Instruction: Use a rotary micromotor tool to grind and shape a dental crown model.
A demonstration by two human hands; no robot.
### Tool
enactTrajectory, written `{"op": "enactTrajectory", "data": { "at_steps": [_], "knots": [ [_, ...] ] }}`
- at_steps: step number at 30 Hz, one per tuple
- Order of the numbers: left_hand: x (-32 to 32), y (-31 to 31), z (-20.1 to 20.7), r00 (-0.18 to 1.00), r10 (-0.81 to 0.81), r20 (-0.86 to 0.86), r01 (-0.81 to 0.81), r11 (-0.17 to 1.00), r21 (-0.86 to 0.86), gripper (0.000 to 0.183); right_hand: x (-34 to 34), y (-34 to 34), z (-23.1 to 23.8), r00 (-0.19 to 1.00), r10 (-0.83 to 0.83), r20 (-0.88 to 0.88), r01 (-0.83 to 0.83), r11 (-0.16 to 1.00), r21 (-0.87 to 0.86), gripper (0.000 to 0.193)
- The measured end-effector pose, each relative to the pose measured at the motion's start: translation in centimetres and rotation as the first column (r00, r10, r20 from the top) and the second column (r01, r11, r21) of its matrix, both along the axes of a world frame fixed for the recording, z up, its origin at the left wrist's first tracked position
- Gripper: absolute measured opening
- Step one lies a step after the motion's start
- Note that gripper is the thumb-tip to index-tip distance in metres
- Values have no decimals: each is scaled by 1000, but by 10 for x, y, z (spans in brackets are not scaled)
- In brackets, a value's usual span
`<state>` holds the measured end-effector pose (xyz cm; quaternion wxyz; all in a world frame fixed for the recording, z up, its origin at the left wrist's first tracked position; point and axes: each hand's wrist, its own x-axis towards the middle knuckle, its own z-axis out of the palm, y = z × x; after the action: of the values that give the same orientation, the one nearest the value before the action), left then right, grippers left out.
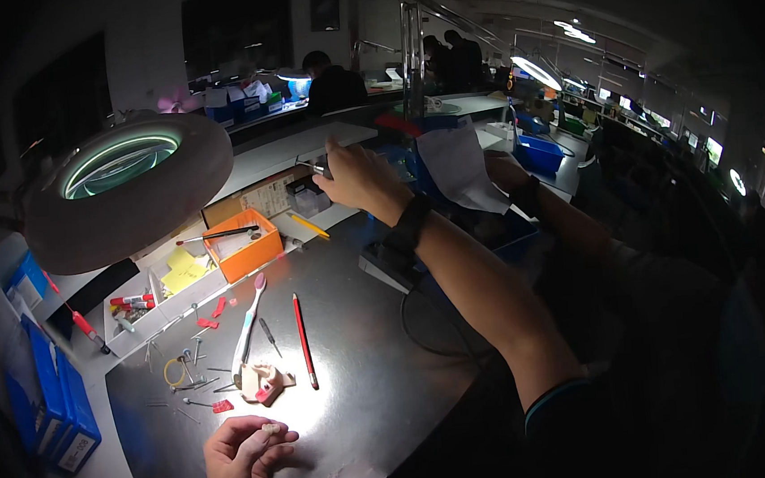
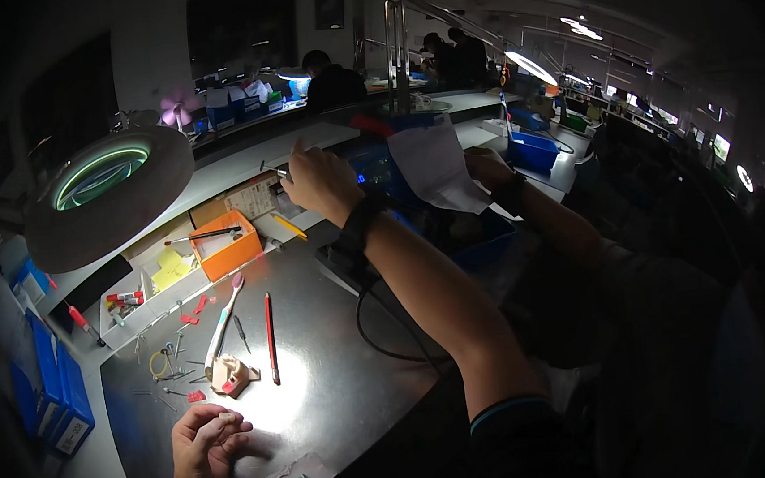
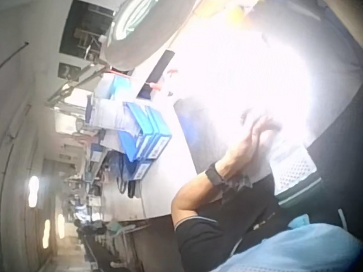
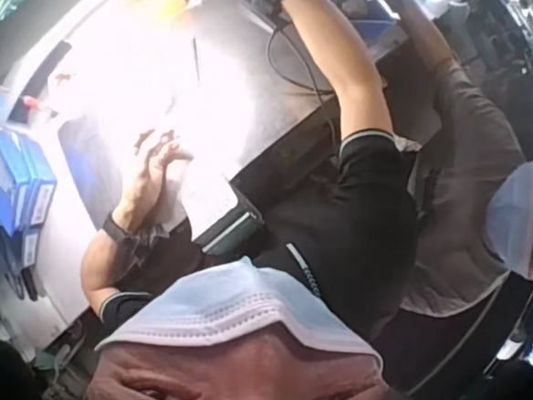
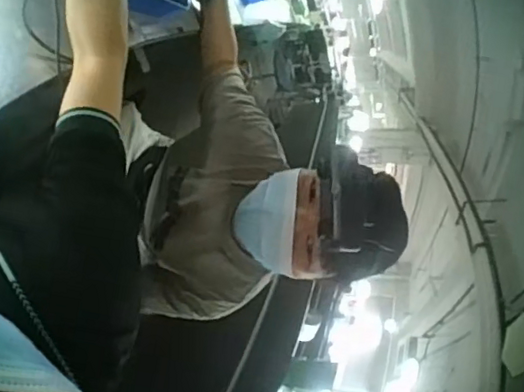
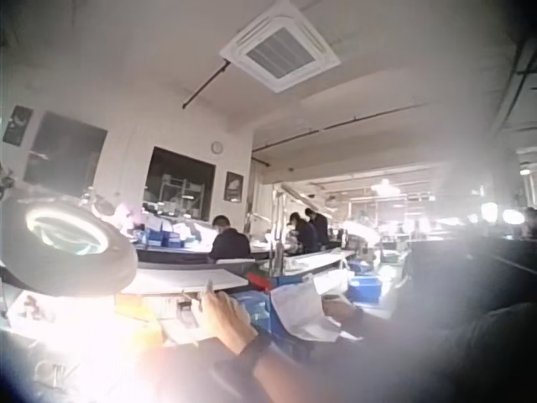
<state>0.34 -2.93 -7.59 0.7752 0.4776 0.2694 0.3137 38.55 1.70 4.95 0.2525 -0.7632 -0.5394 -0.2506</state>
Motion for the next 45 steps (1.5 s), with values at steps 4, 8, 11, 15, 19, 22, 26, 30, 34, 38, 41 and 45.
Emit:
{"op": "enactTrajectory", "data": {
  "at_steps": [4, 8, 11, 15, 19, 22, 26, 30, 34, 38, 41, 45],
  "knots": [
    [0, 3, -2, 1000, -17, 1, 17, 1000, 0, 18, -50, -26, -19, 981, 160, -110, -161, 987, -4, 55],
    [-1, 2, 1, 999, 35, -24, -35, 999, -2, 18, -119, -57, -52, 855, 451, -257, -481, 874, -67, 42],
    [0, -1, 7, 999, 33, -29, -33, 999, -5, 18, -151, -77, -73, 681, 665, -308, -698, 716, 2, 35],
    [1, -3, 10, 1000, 17, -9, -17, 1000, -9, 17, -160, -88, -86, 642, 728, -241, -757, 651, -49, 31],
    [-2, -3, 10, 1000, 11, -7, -11, 1000, -27, 17, -160, -90, -87, 672, 720, -176, -736, 675, -49, 39],
    [1, -4, 15, 1000, -3, 13, 3, 999, -45, 17, -160, -93, -89, 745, 645, -172, -664, 742, -93, 35],
    [8, -6, 23, 1000, 9, -23, -10, 999, -45, 18, -162, -95, -90, 655, 742, -142, -747, 664, 20, 36],
    [3, -2, 12, 995, -104, -2, 103, 994, -47, 30, -162, -99, -87, 621, 782, -58, -784, 620, -31, 36],
    [15, 7, -9, 965, -207, 159, 198, 978, 73, 32, -170, -99, -78, 608, 789, 84, -793, 609, 17, 31],
    [30, 9, -9, 941, -244, 235, 216, 967, 136, 27, -187, -97, -67, 496, 868, -6, -868, 496, 23, 29],
    [30, 7, -5, 934, -237, 269, 205, 969, 141, 27, -197, -96, -64, 477, 879, -27, -879, 477, 12, 28],
    [31, 10, -9, 929, -230, 288, 197, 970, 140, 27, -196, -92, -67, 464, 885, -37, -886, 464, 7, 27]
  ]
}}
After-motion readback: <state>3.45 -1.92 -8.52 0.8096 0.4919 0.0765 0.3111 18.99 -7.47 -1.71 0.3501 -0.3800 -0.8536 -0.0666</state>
